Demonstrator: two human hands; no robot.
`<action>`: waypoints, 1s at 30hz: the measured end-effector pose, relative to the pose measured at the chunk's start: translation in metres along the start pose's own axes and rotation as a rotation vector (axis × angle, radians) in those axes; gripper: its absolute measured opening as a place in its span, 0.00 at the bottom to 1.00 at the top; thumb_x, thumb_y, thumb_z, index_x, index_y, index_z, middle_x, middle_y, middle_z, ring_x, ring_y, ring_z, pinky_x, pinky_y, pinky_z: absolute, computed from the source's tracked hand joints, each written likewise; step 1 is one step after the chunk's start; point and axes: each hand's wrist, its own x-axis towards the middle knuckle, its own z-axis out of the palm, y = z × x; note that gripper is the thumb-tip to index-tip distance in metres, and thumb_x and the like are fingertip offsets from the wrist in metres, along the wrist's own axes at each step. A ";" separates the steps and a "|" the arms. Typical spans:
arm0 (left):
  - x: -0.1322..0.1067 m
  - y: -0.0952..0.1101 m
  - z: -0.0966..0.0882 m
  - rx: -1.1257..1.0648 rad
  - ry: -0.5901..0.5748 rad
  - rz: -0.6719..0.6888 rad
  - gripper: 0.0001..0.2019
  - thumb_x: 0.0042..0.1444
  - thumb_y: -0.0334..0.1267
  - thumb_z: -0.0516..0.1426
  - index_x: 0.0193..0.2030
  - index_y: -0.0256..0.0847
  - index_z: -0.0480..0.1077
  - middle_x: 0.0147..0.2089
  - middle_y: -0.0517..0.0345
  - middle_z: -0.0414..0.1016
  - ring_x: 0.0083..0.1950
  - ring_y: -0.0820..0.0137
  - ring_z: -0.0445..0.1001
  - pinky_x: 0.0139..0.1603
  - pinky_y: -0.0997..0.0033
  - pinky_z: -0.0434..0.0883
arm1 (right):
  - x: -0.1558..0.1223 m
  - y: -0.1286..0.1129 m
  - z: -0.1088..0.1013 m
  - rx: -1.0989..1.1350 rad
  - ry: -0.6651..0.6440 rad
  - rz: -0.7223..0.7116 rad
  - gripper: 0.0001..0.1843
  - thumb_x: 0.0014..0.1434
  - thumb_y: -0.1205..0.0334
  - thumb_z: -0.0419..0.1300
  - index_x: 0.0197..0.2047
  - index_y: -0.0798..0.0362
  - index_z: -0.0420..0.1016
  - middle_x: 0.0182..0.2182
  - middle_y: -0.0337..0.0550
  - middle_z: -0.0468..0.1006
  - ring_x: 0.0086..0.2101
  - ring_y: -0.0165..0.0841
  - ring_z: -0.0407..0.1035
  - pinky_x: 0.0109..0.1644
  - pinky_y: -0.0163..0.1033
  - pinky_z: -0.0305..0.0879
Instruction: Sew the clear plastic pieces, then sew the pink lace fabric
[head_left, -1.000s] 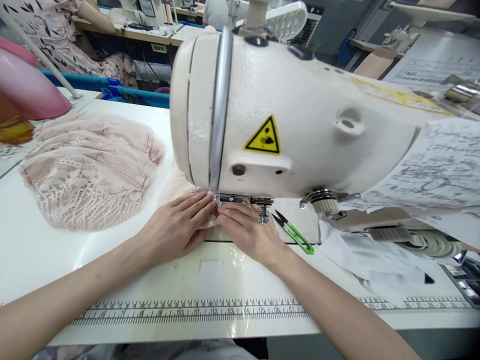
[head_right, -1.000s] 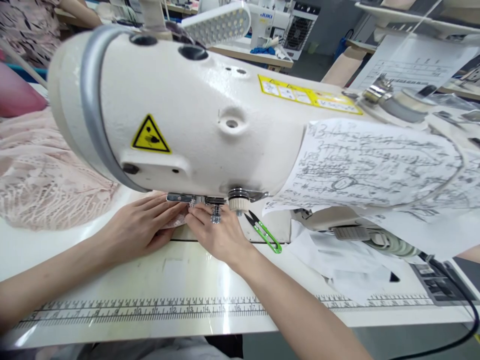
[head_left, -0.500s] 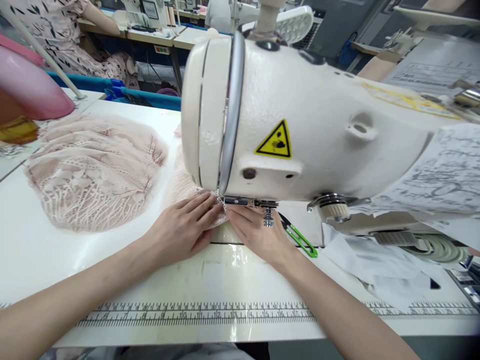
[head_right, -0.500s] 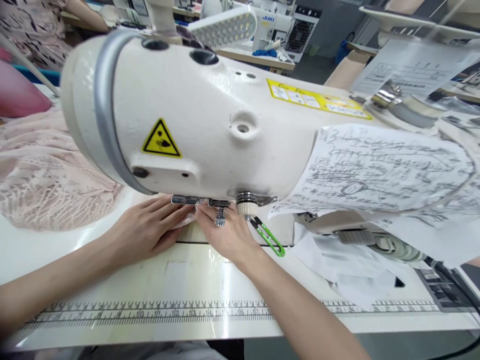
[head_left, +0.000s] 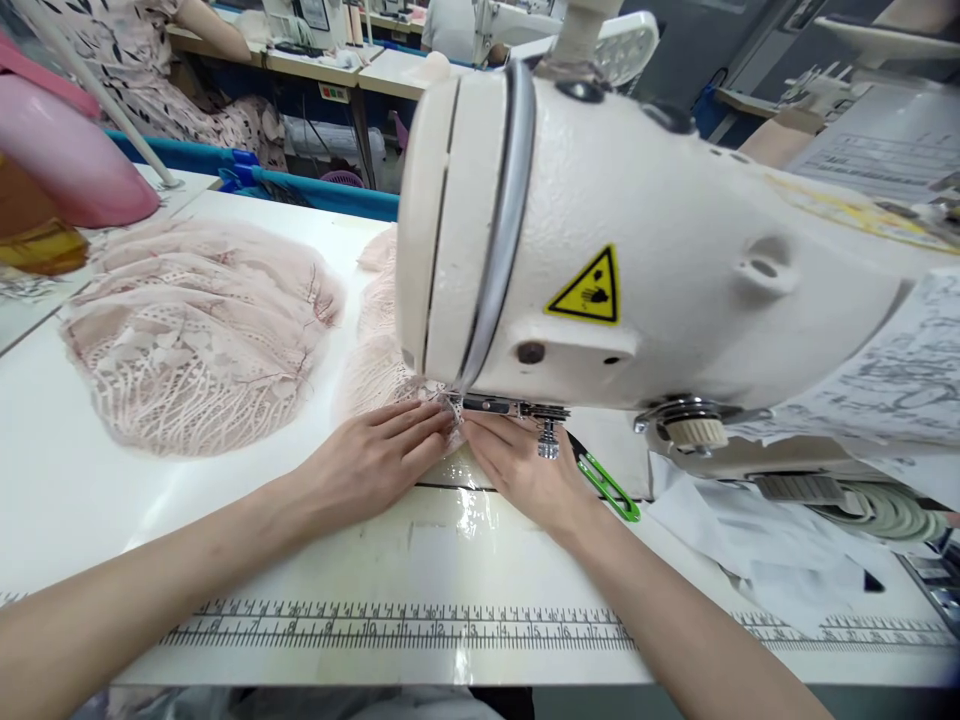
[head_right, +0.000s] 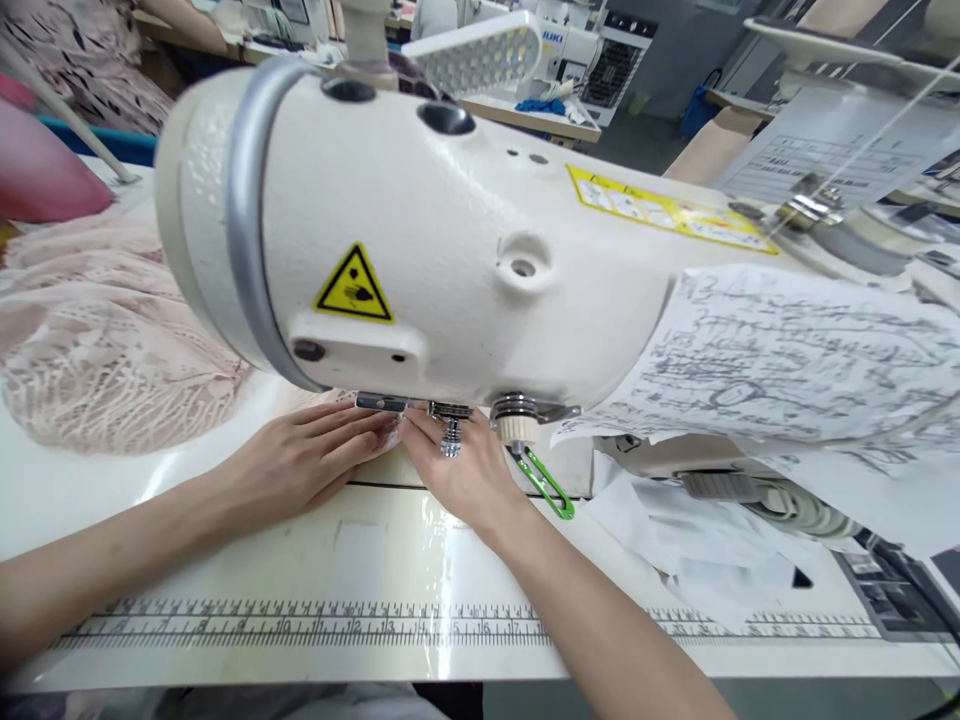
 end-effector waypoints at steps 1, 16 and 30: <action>0.000 0.000 0.000 -0.006 -0.002 -0.001 0.15 0.67 0.29 0.47 0.53 0.32 0.71 0.58 0.50 0.74 0.58 0.64 0.74 0.61 0.61 0.72 | 0.000 -0.001 0.000 -0.001 0.004 0.004 0.08 0.62 0.71 0.59 0.42 0.49 0.76 0.44 0.33 0.82 0.36 0.31 0.73 0.44 0.42 0.61; 0.001 -0.016 -0.004 -0.033 0.010 -0.026 0.15 0.63 0.27 0.45 0.45 0.34 0.73 0.54 0.48 0.77 0.56 0.64 0.76 0.61 0.61 0.73 | 0.003 -0.006 0.009 0.147 -0.046 -0.043 0.09 0.65 0.71 0.52 0.39 0.52 0.73 0.40 0.42 0.80 0.39 0.31 0.70 0.40 0.38 0.59; 0.000 -0.013 -0.006 -0.044 0.045 -0.059 0.12 0.66 0.31 0.48 0.46 0.34 0.72 0.56 0.46 0.76 0.59 0.63 0.74 0.64 0.59 0.70 | 0.007 -0.011 0.004 0.156 -0.028 -0.164 0.11 0.65 0.70 0.53 0.36 0.49 0.74 0.37 0.37 0.79 0.40 0.29 0.69 0.48 0.38 0.63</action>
